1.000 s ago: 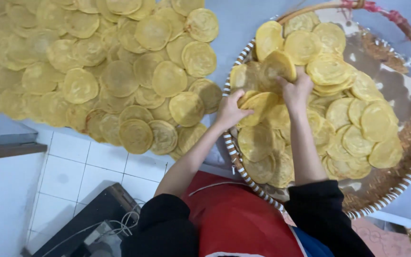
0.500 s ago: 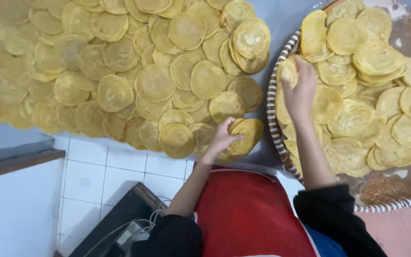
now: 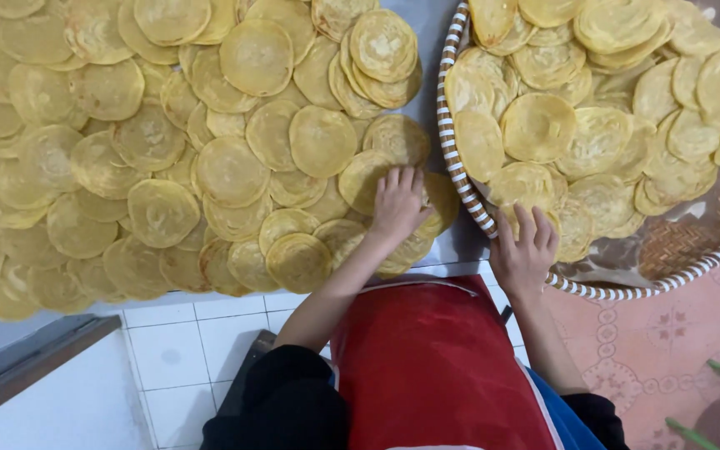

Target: Arrange and stack yellow circular food disks on a table and into a basket.

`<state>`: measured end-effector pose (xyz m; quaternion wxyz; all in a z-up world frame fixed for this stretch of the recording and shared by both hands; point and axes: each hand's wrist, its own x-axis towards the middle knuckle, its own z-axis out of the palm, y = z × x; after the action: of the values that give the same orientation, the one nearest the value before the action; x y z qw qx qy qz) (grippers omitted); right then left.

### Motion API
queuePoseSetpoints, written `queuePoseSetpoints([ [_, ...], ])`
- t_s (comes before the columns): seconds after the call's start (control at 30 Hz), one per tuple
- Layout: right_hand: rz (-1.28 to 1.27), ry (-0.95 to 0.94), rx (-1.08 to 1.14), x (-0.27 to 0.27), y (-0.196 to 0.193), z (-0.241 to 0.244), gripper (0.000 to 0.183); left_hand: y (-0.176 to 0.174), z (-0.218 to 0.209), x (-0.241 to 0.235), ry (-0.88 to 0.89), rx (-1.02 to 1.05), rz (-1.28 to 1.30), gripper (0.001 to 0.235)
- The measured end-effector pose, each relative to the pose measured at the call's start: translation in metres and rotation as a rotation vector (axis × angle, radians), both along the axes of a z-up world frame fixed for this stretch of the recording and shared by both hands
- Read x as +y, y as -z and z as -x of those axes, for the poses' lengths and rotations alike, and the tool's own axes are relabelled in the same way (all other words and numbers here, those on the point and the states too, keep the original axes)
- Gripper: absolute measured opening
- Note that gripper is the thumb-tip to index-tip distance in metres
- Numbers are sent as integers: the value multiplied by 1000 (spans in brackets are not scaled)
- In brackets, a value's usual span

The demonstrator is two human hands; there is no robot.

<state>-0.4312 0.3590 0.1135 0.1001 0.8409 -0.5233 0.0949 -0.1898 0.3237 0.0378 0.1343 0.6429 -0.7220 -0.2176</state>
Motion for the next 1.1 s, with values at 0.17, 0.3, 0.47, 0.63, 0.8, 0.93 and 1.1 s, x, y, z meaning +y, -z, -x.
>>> queuePoseSetpoints([
  [0.17,78,-57,-41,-6,-3,26,42,-6,1,0,-96,92,126,62],
  [0.3,95,-96,41,-8,19,100,41,44,10,33,-63,454,-2,27],
  [0.47,-28,127,166,-15,34,195,41,-10,26,49,-28,914,-305,31],
  [0.63,-207,215,-105,-45,-7,228,80,33,46,67,6,271,-25,38],
  [0.8,-413,393,-697,-113,34,264,86,2,43,39,-590,-32,141,84],
  [0.93,-422,288,-357,-158,92,254,106,2,52,26,-590,166,-9,76],
  [1.1,-484,339,-396,-161,73,257,94,-5,91,13,-599,114,277,50],
])
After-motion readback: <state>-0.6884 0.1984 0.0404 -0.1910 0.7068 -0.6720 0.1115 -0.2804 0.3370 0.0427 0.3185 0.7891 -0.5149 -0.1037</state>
